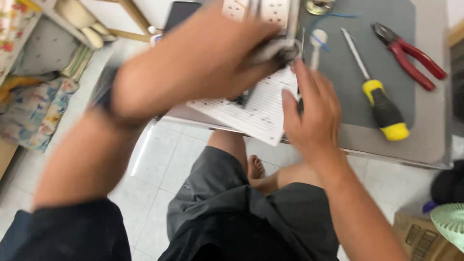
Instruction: The person sits on the floor and uses a screwdriver to disassemble and reassemble small black electrical components on a white perforated board. They manipulate the components with their hands, removing and tightening screws to adjust internal parts.
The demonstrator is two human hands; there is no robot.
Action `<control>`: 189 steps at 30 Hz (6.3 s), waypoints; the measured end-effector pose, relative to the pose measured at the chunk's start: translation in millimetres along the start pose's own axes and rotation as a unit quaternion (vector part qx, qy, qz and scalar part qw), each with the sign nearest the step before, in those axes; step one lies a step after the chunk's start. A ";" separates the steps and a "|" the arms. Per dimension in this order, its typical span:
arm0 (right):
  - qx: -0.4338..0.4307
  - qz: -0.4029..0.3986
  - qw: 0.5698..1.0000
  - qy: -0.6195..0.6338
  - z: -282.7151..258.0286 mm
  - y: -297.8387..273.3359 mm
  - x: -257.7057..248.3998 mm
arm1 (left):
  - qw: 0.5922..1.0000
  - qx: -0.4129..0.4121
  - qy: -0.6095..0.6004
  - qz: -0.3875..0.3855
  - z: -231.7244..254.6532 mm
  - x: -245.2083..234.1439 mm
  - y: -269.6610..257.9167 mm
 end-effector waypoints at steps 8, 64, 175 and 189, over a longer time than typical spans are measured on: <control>0.111 -0.176 0.971 -0.119 -18.6 16.6 62.8 | 0.874 -0.299 -0.382 -0.034 19.0 50.6 -181.9; 0.369 -0.039 0.855 0.362 26.5 -65.0 29.8 | 0.894 -0.352 -0.267 0.071 37.5 60.2 -168.9; -0.038 -0.202 0.972 0.117 -17.6 6.0 19.5 | 0.910 -0.332 -0.248 0.019 44.4 66.9 -152.0; -0.003 -0.284 0.958 0.032 -23.6 17.8 17.6 | 0.913 -0.321 -0.250 -0.008 41.8 60.5 -149.8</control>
Point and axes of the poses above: each hand's wrist, its own y-axis towards the middle knuckle, its own x-axis out of the palm, z = x × y, the point moved 4 cm from there along y, towards the middle knuckle, and after that the axes turned 10 degrees about -y, right-handed, at the moved point
